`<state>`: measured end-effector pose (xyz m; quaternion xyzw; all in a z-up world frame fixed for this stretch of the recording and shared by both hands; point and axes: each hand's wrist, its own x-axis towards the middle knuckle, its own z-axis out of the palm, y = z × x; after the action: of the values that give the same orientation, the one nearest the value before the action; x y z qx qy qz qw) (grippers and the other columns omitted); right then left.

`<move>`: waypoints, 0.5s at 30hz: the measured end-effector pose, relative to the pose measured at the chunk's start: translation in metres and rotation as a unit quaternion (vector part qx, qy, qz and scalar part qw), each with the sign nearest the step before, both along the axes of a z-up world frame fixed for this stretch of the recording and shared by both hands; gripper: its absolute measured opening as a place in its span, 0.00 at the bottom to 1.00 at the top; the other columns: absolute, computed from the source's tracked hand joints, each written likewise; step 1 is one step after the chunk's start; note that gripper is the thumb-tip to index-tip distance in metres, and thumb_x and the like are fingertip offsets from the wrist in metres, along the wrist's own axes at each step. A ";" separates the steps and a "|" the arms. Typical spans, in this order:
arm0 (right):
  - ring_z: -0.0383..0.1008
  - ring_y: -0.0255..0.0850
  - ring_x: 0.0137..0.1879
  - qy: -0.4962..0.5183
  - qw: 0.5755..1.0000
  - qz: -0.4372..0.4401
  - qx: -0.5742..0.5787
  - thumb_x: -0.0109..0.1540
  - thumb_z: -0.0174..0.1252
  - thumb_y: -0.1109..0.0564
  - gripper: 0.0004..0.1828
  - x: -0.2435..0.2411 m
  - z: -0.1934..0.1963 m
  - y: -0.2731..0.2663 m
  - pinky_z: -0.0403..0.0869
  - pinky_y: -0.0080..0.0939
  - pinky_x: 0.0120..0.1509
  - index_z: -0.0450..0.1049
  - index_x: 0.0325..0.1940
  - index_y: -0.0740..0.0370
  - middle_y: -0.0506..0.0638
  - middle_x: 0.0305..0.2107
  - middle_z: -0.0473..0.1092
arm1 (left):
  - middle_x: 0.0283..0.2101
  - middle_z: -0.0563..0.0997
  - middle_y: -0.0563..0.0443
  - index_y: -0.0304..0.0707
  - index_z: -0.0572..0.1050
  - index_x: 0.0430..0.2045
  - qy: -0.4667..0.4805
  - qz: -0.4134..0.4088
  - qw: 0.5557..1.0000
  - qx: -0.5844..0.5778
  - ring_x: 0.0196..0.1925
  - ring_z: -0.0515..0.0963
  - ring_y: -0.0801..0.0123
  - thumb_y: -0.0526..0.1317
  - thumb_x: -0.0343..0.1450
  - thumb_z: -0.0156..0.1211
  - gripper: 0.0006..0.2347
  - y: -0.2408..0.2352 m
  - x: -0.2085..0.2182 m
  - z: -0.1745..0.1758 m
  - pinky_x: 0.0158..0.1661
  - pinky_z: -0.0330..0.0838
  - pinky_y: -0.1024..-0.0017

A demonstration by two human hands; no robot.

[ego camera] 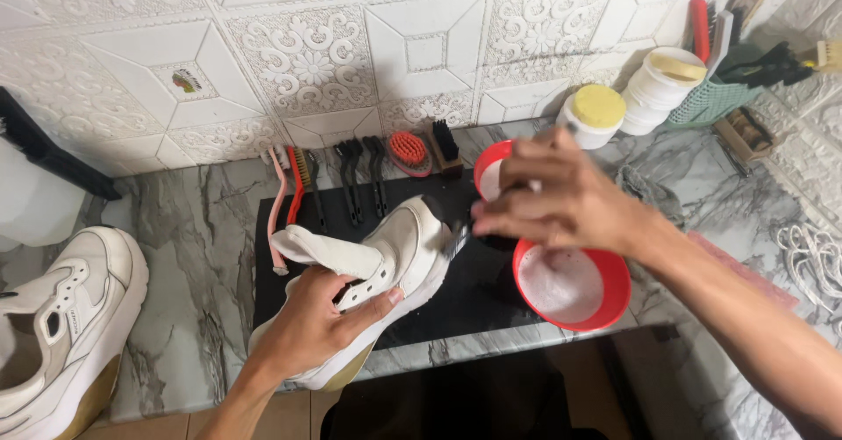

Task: The person scrubs the sole and upper of a white sneaker using a brush dipped in soapy water from a red bowl. They then wipe the shoe with a cloth and continue scrubbing different sections of the shoe's exterior.

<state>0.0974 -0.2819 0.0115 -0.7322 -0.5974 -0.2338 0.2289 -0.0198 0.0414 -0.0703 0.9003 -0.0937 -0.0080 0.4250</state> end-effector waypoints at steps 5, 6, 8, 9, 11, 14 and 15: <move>0.61 0.41 0.38 -0.030 0.999 0.011 0.023 0.65 0.69 0.46 0.07 0.000 0.003 0.006 0.53 0.44 0.55 0.83 0.42 0.49 0.43 0.28 0.66 | 0.32 0.87 0.60 0.37 0.85 0.31 -0.015 -0.008 0.999 -0.034 0.38 0.81 0.77 0.54 0.68 0.69 0.17 -0.006 0.001 0.019 0.42 0.72 0.75; 0.62 0.41 0.35 -0.035 0.998 0.047 0.000 0.67 0.67 0.49 0.08 -0.011 0.007 0.011 0.51 0.44 0.49 0.84 0.44 0.53 0.44 0.28 0.63 | 0.32 0.88 0.61 0.38 0.85 0.32 0.024 -0.001 1.000 -0.010 0.37 0.81 0.78 0.57 0.68 0.68 0.19 -0.005 0.001 0.018 0.40 0.73 0.76; 0.60 0.42 0.36 -0.036 0.999 0.001 0.023 0.66 0.69 0.47 0.07 0.014 -0.002 -0.002 0.54 0.44 0.53 0.84 0.42 0.49 0.44 0.27 0.65 | 0.33 0.88 0.60 0.36 0.86 0.34 -0.010 -0.019 0.999 -0.046 0.38 0.82 0.77 0.53 0.69 0.68 0.17 -0.007 0.003 0.018 0.41 0.73 0.76; 0.57 0.42 0.37 -0.036 0.997 -0.044 0.044 0.65 0.71 0.46 0.06 0.025 -0.008 -0.009 0.56 0.44 0.57 0.85 0.40 0.45 0.43 0.26 0.67 | 0.34 0.88 0.58 0.35 0.86 0.36 -0.044 -0.036 0.995 -0.083 0.40 0.82 0.77 0.50 0.70 0.68 0.15 -0.009 0.003 0.018 0.43 0.73 0.75; 0.59 0.41 0.37 -0.035 0.998 -0.019 0.043 0.65 0.70 0.45 0.07 0.005 -0.002 0.002 0.54 0.44 0.55 0.84 0.37 0.47 0.42 0.27 0.68 | 0.28 0.80 0.60 0.36 0.82 0.28 -0.041 -0.030 0.997 -0.052 0.34 0.75 0.76 0.51 0.70 0.69 0.15 -0.006 0.002 0.016 0.38 0.68 0.74; 0.61 0.38 0.37 -0.048 0.998 0.015 0.025 0.65 0.68 0.44 0.09 -0.001 0.004 0.008 0.54 0.44 0.51 0.83 0.37 0.49 0.42 0.29 0.69 | 0.21 0.66 0.60 0.38 0.73 0.17 -0.042 -0.005 0.999 -0.010 0.27 0.62 0.74 0.53 0.71 0.71 0.20 -0.002 0.001 0.008 0.31 0.59 0.71; 0.62 0.38 0.36 -0.065 0.998 0.014 0.010 0.66 0.66 0.43 0.11 0.000 0.003 0.007 0.54 0.44 0.50 0.84 0.40 0.50 0.43 0.30 0.69 | 0.20 0.60 0.60 0.39 0.69 0.15 -0.048 0.004 0.999 0.001 0.26 0.56 0.72 0.53 0.71 0.72 0.23 -0.001 0.003 0.004 0.29 0.54 0.68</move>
<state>0.0976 -0.2748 0.0148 -0.7048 -0.6186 -0.2835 0.2006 -0.0169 0.0404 -0.0662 0.9006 -0.1102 0.0364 0.4189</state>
